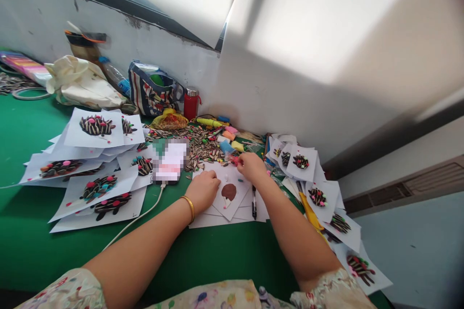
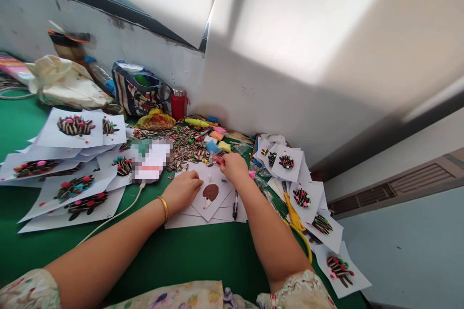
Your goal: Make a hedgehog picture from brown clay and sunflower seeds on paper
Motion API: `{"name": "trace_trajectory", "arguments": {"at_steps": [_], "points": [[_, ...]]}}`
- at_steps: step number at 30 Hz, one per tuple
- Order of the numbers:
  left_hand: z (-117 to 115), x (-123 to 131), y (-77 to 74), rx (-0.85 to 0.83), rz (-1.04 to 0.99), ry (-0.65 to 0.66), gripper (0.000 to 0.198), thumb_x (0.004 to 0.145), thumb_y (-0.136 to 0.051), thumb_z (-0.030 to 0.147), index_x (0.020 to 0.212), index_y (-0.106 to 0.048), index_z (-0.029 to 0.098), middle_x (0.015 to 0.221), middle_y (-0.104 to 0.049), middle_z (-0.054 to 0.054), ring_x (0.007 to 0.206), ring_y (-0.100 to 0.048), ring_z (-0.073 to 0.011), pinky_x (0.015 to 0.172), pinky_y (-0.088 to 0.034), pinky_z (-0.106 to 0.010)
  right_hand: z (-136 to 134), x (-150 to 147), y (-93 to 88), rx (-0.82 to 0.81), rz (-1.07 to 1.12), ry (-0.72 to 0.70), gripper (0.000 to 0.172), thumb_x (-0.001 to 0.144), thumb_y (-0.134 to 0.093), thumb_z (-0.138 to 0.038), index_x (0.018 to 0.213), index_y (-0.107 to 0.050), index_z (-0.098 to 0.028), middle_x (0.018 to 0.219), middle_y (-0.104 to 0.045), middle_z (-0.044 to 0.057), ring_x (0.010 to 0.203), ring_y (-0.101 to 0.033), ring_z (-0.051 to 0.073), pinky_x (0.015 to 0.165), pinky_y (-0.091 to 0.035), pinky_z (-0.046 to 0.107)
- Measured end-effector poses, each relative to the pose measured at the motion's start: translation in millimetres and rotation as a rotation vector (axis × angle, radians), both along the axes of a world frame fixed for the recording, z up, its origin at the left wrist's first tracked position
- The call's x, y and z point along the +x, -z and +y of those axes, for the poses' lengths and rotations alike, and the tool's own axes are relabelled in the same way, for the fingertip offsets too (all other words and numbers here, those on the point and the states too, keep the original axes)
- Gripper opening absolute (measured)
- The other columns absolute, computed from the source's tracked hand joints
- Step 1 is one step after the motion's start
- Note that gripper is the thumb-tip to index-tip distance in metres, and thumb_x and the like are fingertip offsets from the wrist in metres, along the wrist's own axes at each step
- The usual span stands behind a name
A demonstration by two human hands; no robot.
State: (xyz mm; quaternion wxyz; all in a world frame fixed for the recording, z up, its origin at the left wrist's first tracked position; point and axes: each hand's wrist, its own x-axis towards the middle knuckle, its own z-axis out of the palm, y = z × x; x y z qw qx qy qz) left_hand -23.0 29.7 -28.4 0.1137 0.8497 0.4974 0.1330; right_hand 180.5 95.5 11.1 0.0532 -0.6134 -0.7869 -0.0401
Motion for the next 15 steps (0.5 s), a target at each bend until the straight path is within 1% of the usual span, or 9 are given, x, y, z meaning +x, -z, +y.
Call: {"name": "trace_trajectory", "arguments": {"at_steps": [2,4,6,8,10,13,15], "points": [[0,0,0.2,0.03,0.014,0.014,0.026,0.093,-0.05,0.019,0.105,-0.072,0.021,0.107,-0.063,-0.011,0.101,-0.055,-0.0242,0.089,-0.043,-0.037,-7,8,-5.1,0.059,0.082,0.006,0.02,0.085,-0.05,-0.02,0.093,-0.068,-0.019,0.098,-0.068,0.009,0.094,-0.06,0.021,0.082,-0.044,0.03],[0,-1,1.5,0.063,0.015,0.026,0.029,0.092,-0.051,0.017,0.114,-0.068,0.022,0.114,-0.062,-0.01,0.108,-0.052,-0.0244,0.094,-0.042,-0.038,-16,17,-6.6,0.11,0.178,0.016,0.021,0.086,-0.045,-0.02,0.093,-0.065,-0.018,0.096,-0.066,0.007,0.087,-0.059,0.018,0.077,-0.045,0.028],[0,-1,4.2,0.086,0.01,0.044,0.032,0.092,-0.051,0.016,0.119,-0.065,0.022,0.121,-0.061,-0.009,0.115,-0.049,-0.0244,0.098,-0.04,-0.038,-28,25,-3.6,0.183,0.506,0.025,0.015,0.083,-0.048,-0.023,0.086,-0.062,-0.019,0.085,-0.065,0.004,0.074,-0.058,0.017,0.069,-0.044,0.028],[1,-2,8.0,0.099,0.021,0.07,0.031,0.093,-0.05,0.016,0.119,-0.065,0.024,0.127,-0.06,-0.008,0.12,-0.047,-0.0245,0.101,-0.038,-0.039,-40,32,3.5,0.166,0.735,0.042,0.011,0.082,-0.049,-0.026,0.085,-0.058,-0.02,0.079,-0.065,0.001,0.065,-0.055,0.015,0.063,-0.043,0.027],[1,-2,11.8,0.11,0.035,0.08,0.031,0.094,-0.049,0.017,0.119,-0.065,0.025,0.131,-0.059,-0.007,0.124,-0.045,-0.0248,0.101,-0.038,-0.04,-50,38,13.3,0.125,0.879,0.055,0.011,0.082,-0.051,-0.029,0.086,-0.056,-0.02,0.078,-0.064,0.0,0.062,-0.054,0.014,0.059,-0.043,0.026],[1,-2,14.1,0.119,0.052,0.072,0.032,0.094,-0.048,0.017,0.12,-0.064,0.026,0.135,-0.057,-0.007,0.127,-0.043,-0.025,0.099,-0.039,-0.041,-61,45,28.7,0.106,0.975,0.076,0.016,0.082,-0.054,-0.031,0.093,-0.056,-0.02,0.076,-0.061,-0.001,0.063,-0.056,0.015,0.06,-0.044,0.026],[0,-1,12.7,0.118,0.063,0.07,0.031,0.094,-0.047,0.017,0.119,-0.064,0.024,0.135,-0.057,-0.007,0.127,-0.043,-0.0253,0.098,-0.04,-0.041,-66,47,37.0,0.103,1.018,0.099,0.016,0.082,-0.054,-0.031,0.093,-0.056,-0.02,0.076,-0.061,0.0,0.067,-0.059,0.016,0.063,-0.047,0.028]]}}
